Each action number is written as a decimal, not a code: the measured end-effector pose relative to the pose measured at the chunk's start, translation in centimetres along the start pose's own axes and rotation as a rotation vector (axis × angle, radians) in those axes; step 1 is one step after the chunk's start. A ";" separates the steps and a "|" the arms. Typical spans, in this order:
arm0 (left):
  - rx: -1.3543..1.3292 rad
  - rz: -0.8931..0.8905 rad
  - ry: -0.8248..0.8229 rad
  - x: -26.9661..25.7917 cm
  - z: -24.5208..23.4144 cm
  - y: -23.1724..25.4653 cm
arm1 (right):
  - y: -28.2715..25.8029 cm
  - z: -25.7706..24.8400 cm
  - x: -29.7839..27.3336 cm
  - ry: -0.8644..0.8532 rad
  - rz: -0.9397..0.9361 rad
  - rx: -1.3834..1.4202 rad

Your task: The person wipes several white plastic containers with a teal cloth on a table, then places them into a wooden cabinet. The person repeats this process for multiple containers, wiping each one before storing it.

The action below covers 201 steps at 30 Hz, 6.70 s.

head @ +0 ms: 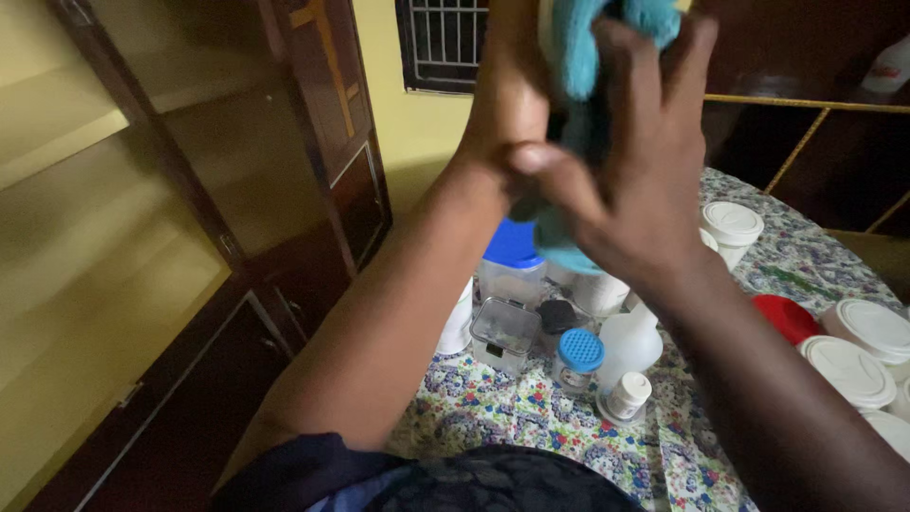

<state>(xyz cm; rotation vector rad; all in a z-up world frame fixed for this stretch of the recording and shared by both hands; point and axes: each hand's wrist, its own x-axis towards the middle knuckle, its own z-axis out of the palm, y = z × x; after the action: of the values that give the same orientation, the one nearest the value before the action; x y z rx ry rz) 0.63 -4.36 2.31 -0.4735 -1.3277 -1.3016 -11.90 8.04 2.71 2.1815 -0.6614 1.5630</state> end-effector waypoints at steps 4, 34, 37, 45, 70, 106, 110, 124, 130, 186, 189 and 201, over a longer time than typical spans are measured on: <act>0.020 -0.187 0.151 -0.9 1.9 1.5 | 4.9 1.7 -1.9 0.305 -0.152 -0.190; 0.080 -0.040 0.087 0.2 6.2 2.0 | 3.9 1.3 -1.6 0.237 0.038 -0.035; 0.174 -0.130 0.121 -1.5 6.8 0.8 | 5.9 -0.1 0.0 0.231 0.111 0.068; 0.058 -0.061 0.115 -1.7 6.7 2.3 | 1.3 0.9 -1.9 0.200 0.133 0.095; 0.333 -0.164 0.588 -10.8 3.0 4.4 | 1.9 10.4 -35.6 -0.745 0.467 0.178; 1.035 -0.745 1.367 -41.5 -19.5 0.7 | 5.5 29.9 -19.4 -1.099 0.366 0.012; 0.860 -0.652 1.271 -37.4 -14.5 2.5 | 4.1 27.4 -16.4 -1.134 0.594 0.076; 1.590 -0.087 0.294 -18.7 -0.4 5.2 | 4.1 6.6 -2.8 -0.742 0.255 0.330; 1.672 0.087 0.110 -13.9 3.4 5.7 | 4.0 1.3 -0.8 -0.751 0.344 0.071; 1.517 -0.077 0.097 -9.8 7.4 6.8 | 5.9 -6.6 5.2 -0.885 0.178 0.203; 1.498 -0.158 0.150 -9.8 7.3 5.9 | 6.2 -6.0 5.2 -0.865 0.272 0.105; 1.070 -0.070 0.036 -5.7 8.1 7.8 | 2.6 -7.7 8.2 -0.649 0.139 0.306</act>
<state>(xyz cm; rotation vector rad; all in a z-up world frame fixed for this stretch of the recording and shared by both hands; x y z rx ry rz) 5.45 7.32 2.62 0.3430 -1.7877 -0.4914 -17.06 8.89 12.93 2.9671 -0.8093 1.0429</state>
